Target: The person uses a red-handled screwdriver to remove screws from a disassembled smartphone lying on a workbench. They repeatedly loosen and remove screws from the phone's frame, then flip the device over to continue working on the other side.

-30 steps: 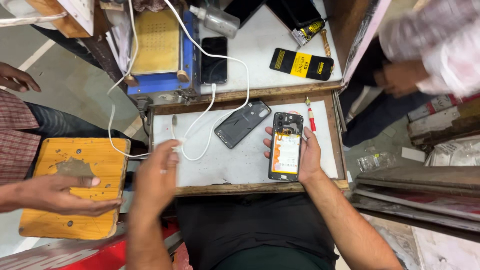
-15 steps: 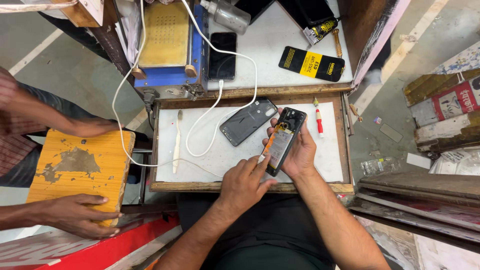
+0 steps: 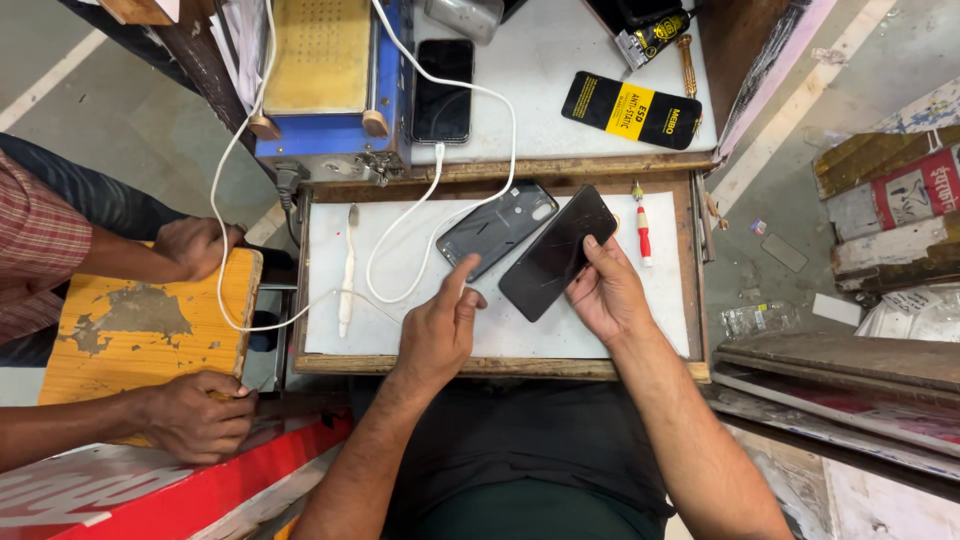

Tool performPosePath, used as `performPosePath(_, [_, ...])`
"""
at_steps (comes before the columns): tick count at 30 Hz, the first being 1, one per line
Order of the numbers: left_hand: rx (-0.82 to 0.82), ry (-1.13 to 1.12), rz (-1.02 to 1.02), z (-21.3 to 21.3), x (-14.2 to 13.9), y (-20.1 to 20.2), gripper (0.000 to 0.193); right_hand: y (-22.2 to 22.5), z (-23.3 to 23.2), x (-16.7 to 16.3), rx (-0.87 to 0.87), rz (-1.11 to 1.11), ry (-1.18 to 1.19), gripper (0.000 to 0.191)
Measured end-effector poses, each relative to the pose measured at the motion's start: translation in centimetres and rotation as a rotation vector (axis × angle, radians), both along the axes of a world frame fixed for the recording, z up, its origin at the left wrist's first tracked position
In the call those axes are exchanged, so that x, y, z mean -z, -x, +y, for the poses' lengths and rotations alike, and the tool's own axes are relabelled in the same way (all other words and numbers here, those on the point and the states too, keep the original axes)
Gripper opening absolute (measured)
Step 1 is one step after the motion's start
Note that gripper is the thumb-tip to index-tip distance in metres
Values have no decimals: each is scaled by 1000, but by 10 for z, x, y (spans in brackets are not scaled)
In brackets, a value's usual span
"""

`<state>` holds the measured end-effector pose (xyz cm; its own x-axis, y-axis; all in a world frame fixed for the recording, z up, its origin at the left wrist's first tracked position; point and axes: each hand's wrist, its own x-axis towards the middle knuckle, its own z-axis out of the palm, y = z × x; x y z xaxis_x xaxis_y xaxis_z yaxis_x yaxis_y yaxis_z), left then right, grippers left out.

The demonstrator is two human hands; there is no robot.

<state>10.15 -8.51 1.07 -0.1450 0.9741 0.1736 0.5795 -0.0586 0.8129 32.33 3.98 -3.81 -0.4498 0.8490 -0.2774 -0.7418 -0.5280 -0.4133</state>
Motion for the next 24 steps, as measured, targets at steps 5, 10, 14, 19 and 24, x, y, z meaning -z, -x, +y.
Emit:
performPosePath(5, [92,-39,51,-8,-3,-7,43,-1,1,1,31,25,79,30])
performPosePath(10, [59,-93,155,-13,-4,-28,23,-1,-1,0,26,16,17,39])
performPosePath(14, [55,-77,110,-9,-4,-37,23,-1,-3,-2,9,2,-33,45])
performPosePath(19, [18,-88,62,-3,-6,-43,23,0,-4,-3,-20,0,-31,41])
performPosePath(24, [47,-105,53,-1,-12,-42,23,-1,-5,-3,-86,-34,-13,37])
